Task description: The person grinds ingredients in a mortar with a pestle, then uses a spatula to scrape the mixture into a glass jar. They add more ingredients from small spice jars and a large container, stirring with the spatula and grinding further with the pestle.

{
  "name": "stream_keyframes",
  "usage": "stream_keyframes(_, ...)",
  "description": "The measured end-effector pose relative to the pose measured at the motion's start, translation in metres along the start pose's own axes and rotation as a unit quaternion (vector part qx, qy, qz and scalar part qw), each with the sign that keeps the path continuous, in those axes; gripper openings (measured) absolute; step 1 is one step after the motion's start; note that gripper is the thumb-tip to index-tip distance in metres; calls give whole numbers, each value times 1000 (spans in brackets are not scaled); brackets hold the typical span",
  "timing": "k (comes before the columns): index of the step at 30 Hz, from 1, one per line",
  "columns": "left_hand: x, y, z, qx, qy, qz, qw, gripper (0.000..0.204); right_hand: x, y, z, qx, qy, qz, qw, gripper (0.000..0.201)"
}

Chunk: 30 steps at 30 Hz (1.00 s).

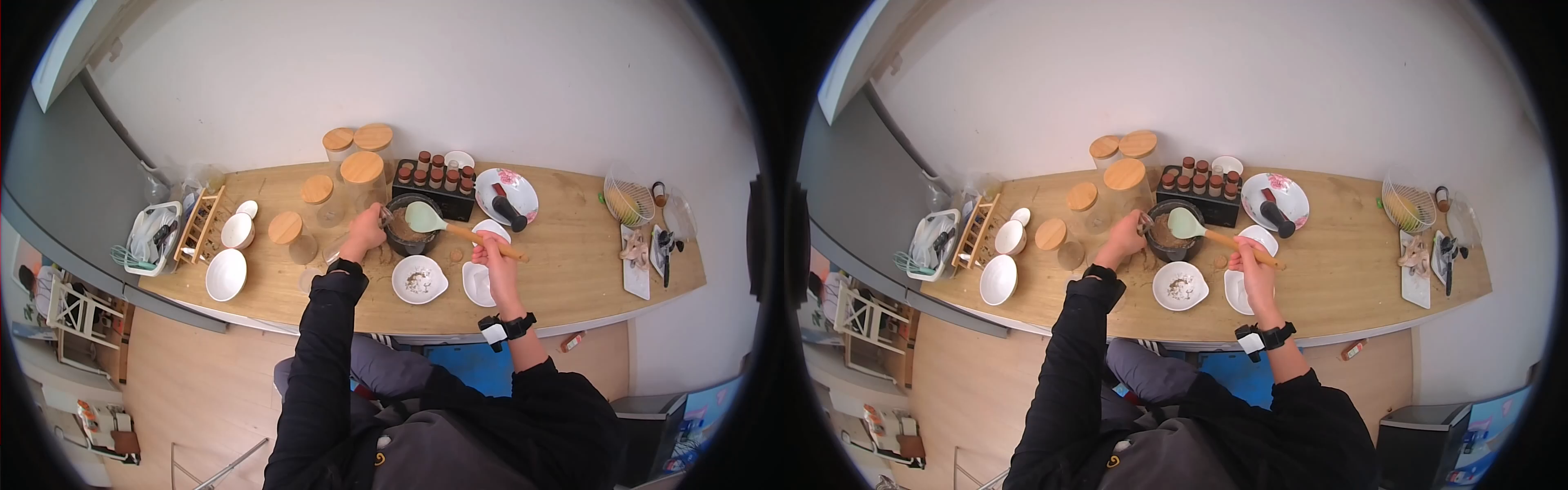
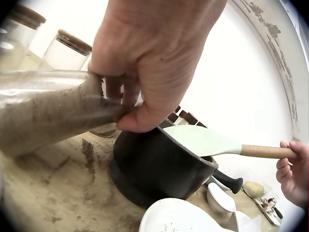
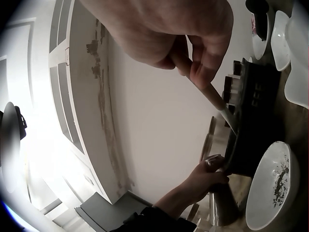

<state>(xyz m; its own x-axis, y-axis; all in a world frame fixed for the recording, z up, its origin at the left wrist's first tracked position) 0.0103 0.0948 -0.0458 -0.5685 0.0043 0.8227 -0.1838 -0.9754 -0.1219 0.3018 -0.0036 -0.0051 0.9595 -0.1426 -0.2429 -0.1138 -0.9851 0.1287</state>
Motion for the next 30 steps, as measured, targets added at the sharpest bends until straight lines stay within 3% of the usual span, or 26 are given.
stream_keyframes(7, -2, -1, -1, 23, -27, 2, 999, 46, -3, 3, 4, -27, -22, -18, 999, 27)
stream_keyframes(19, 4, 5, 10, 44, -64, 12, 997, 41, 5, -5, -2, -21, -81, 33, 996, 31)
stream_keyframes(30, 2, 9, 12, 29, -73, 29, 996, 37, 4, -19, -21, 27, -63, 30, 997, 33)
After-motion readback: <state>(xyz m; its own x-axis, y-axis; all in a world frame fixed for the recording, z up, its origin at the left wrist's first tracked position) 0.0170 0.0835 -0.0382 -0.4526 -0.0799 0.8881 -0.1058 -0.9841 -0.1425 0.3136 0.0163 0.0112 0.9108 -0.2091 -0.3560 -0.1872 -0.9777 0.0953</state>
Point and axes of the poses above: each hand's wrist, its own y-axis away from the middle knuckle, its own x-axis out of the back of the hand, z = x × y, the point moved 2 cm from there along -y, towards the middle knuckle, and after that the axes turned 8 degrees about -x, right-handed, at the moved point
